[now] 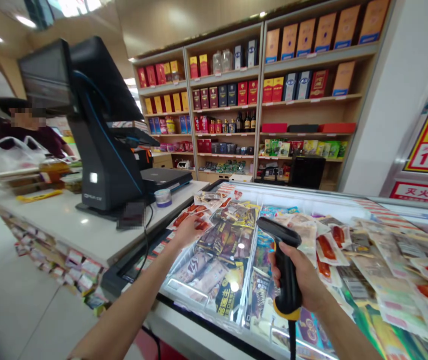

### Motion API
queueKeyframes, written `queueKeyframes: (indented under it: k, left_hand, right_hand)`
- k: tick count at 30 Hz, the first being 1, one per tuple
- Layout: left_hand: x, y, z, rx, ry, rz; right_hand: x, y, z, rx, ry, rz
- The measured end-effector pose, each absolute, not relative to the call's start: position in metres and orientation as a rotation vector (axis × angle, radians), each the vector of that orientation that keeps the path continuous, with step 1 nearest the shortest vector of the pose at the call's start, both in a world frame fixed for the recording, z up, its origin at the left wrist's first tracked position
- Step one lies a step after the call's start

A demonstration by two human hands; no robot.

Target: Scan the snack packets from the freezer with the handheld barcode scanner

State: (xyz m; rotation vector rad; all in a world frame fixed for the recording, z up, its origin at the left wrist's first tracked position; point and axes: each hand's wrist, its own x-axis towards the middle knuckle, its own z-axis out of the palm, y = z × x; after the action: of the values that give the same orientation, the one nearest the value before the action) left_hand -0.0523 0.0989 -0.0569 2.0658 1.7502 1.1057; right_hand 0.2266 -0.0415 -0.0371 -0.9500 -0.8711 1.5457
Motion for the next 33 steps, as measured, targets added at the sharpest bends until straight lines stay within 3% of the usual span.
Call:
queueKeyframes:
  k: [12,22,28,33]
  left_hand:
    - [0.011,0.111,-0.044,2.471,1.401,1.032]
    - [0.038,0.110,-0.043,2.468,1.284,1.036]
    - [0.056,0.108,-0.041,2.398,1.318,1.000]
    - [0.116,0.097,-0.032,2.303,1.327,0.985]
  right_hand:
    - [0.218,-0.048,-0.032,-1.089,-1.130,1.386]
    - [0.216,-0.047,-0.035,-1.070,-1.152,1.397]
    - [0.227,-0.043,-0.028,-1.016,-1.025,1.329]
    - [0.250,-0.038,-0.019,-0.924,-0.826,1.263]
